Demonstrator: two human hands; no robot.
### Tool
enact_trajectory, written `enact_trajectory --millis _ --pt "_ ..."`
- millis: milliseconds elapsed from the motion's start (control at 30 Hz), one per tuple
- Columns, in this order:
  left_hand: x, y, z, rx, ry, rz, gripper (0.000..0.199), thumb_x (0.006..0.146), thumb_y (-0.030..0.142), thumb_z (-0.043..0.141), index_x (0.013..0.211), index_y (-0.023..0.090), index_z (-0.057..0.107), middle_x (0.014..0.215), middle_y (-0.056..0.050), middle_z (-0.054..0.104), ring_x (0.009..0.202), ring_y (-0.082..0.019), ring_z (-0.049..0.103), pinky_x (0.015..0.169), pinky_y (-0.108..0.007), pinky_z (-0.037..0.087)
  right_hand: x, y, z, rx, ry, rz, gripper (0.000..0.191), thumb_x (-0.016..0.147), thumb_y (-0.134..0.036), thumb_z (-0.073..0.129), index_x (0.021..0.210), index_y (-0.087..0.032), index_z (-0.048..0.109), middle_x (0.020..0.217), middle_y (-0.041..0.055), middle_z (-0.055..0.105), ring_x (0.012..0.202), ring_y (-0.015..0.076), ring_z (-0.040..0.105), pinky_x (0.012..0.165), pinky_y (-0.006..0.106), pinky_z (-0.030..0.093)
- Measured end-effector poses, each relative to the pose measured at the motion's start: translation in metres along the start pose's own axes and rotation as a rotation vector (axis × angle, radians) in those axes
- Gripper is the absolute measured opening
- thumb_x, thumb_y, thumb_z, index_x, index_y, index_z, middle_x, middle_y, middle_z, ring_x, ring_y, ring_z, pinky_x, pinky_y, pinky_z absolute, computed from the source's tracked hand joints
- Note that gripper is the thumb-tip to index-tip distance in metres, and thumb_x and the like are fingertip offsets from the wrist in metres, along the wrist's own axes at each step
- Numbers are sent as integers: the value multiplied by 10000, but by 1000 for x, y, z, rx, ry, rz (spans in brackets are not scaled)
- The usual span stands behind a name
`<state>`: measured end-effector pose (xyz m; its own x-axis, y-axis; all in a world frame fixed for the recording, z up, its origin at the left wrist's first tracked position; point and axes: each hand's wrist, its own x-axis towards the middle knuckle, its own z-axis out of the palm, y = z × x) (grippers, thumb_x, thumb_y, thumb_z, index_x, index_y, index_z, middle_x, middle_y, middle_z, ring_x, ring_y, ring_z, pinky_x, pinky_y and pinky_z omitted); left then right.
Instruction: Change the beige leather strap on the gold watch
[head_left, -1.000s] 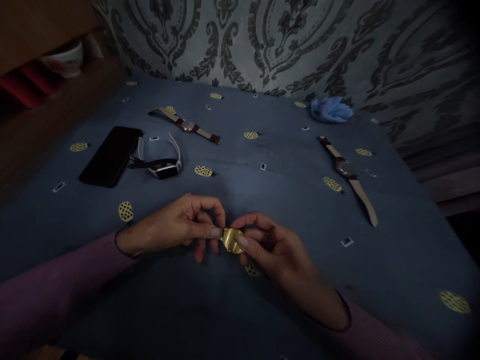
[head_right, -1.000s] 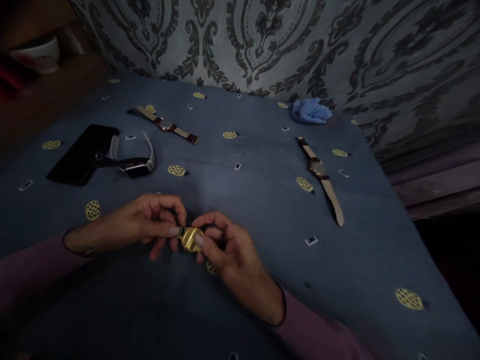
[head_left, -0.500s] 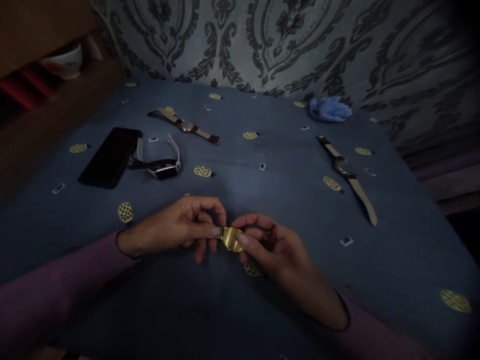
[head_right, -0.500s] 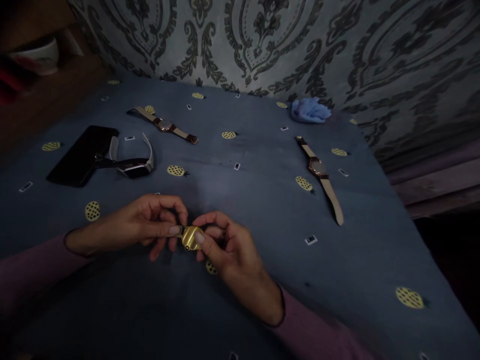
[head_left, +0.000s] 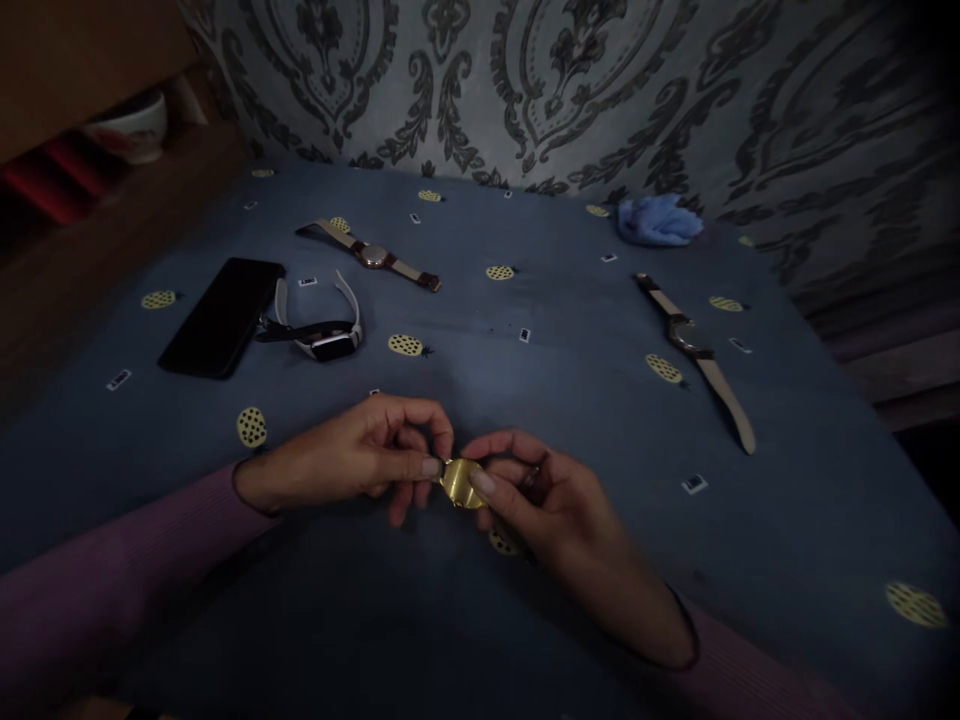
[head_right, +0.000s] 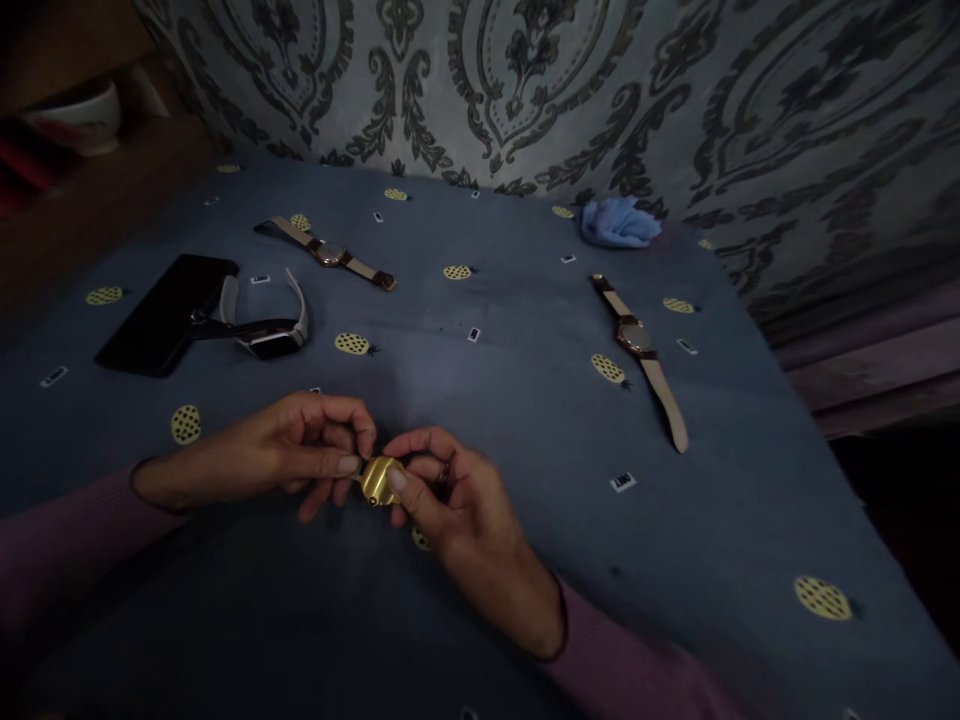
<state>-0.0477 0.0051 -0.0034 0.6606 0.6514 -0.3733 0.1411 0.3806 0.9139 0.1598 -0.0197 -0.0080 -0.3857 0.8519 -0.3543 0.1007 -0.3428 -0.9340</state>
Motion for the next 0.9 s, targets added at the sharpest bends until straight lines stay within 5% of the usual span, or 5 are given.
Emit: enact_trajectory --millis 900 --pt "4 2 0 -113 24 -40 131 855 215 628 796 156 526 631 22 661 424 -52 560 366 -121 265 0 5 3 -45 68 -89 170 851 -343 656 879 -183 609 569 -33 574 513 106 497 491 230 409"
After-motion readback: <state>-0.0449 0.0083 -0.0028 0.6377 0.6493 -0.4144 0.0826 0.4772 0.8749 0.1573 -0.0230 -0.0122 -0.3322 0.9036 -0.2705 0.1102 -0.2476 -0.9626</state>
